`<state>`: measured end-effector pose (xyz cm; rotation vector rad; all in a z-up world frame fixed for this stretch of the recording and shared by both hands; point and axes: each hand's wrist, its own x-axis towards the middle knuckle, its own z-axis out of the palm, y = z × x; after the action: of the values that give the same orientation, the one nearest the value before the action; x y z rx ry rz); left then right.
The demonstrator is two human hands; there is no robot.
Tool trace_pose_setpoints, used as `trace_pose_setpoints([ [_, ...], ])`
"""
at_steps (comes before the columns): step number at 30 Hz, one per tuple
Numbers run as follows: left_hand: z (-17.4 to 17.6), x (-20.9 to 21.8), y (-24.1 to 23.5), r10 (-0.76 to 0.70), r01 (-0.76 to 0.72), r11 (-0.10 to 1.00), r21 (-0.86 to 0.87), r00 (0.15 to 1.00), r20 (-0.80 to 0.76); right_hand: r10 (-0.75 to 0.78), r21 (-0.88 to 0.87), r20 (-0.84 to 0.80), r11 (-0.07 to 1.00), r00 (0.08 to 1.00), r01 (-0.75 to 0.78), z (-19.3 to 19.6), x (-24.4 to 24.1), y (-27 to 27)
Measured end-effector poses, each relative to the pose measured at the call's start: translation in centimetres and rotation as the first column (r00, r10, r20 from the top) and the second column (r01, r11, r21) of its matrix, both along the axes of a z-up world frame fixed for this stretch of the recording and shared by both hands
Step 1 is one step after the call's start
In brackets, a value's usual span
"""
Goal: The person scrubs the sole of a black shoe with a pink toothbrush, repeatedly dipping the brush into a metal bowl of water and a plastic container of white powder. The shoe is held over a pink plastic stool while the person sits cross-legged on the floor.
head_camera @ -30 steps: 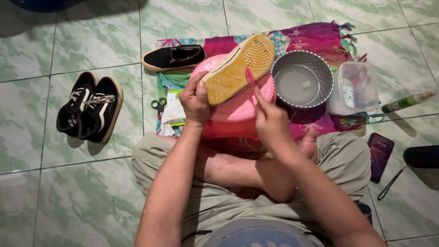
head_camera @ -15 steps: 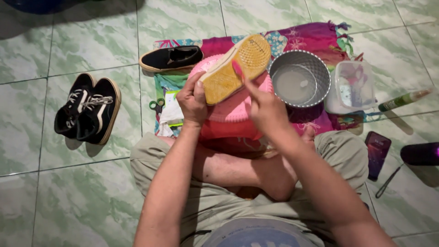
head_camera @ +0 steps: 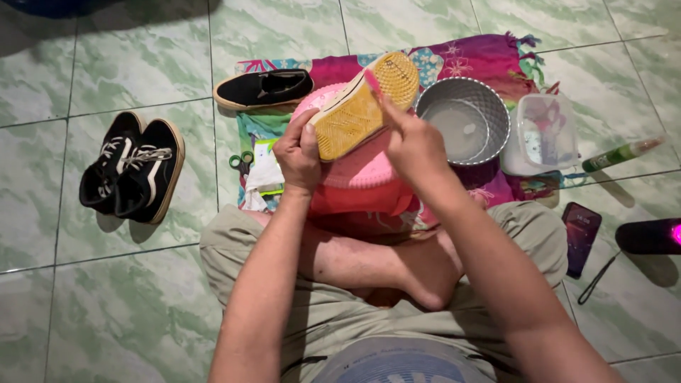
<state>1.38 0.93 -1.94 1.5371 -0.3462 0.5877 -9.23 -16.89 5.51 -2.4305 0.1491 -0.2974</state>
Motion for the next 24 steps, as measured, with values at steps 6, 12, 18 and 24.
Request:
trace_pose_setpoints([
  [6, 0.0, 0.0, -0.1, 0.009, -0.009, 1.000, -0.025, 1.000, 0.002, 0.045, 0.016, 0.012, 0.999, 0.999, -0.045, 1.9, 0.4, 1.2],
  [12, 0.4, -0.4, -0.2, -0.002, 0.002, 1.000, -0.015, 1.000, 0.019, -0.021, 0.066, -0.036, 0.998, 0.999, 0.023, 1.7, -0.2, 0.6],
  [18, 0.1, -0.1, -0.1, 0.006, -0.006, 1.000, -0.006, 1.000, 0.020, -0.046, 0.176, -0.018, 0.983, 0.999, 0.049, 3.8, -1.2, 3.1],
  [24, 0.4, -0.6, -0.2, 0.003, -0.004, 1.000, -0.011, 1.000, -0.008, -0.087, 0.237, -0.003, 0.968, 0.996, 0.085, 0.7, -3.3, 3.2],
])
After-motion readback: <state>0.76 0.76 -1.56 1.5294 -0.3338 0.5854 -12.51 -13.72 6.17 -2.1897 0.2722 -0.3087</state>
